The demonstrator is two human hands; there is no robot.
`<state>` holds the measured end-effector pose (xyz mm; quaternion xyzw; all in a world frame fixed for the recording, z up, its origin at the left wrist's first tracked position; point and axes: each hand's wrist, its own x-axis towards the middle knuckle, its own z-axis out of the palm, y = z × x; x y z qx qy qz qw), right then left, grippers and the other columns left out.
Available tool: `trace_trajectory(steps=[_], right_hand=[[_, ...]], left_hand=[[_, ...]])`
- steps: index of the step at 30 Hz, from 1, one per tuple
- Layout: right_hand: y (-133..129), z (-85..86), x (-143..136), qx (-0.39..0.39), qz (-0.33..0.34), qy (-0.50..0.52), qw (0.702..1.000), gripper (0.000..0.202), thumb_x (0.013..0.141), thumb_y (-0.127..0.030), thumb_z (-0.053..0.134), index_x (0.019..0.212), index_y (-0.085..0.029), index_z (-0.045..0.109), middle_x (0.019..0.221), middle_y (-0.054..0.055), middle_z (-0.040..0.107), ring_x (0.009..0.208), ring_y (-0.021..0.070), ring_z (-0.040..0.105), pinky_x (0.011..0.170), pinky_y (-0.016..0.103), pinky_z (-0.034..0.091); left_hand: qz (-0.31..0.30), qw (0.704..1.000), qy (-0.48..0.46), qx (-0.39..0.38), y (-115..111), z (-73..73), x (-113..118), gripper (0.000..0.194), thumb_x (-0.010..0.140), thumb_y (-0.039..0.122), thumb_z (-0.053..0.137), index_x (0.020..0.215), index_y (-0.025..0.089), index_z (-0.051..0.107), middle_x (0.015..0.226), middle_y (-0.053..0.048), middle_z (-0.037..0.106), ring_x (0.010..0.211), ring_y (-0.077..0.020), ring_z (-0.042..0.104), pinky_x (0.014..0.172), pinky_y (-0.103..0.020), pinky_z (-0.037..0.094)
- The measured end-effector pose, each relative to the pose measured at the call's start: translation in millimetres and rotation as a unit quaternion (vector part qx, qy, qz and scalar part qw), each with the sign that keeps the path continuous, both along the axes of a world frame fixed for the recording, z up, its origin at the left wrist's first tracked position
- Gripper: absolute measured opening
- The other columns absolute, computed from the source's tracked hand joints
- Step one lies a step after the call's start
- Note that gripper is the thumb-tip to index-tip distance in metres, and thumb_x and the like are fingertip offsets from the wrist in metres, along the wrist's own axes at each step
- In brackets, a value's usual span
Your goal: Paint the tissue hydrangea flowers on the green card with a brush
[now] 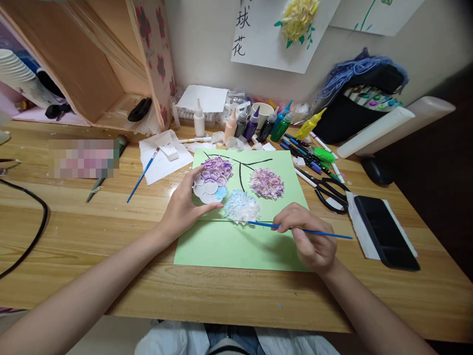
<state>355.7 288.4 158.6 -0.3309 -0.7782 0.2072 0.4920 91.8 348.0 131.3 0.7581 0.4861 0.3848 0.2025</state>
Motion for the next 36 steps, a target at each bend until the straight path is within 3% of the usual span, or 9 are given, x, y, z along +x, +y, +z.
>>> trace_trajectory(steps=[36], right_hand=[[4.3,0.7,4.9,-0.049,-0.003,0.017,0.999,0.025,0.093,-0.018,0.042,0.077,-0.020,0.061,0.067,0.004,0.064,0.062,0.0167,0.059,0.058,0.031,0.048]], left_hand=[[0.001,1.000,0.009,0.010,-1.1,1.9,0.3,0.084,0.070,0.043,0.082,0.141,0.026,0.040,0.137,-0.012,0.058,0.118,-0.0286,0.061,0.092,-0.041,0.054]])
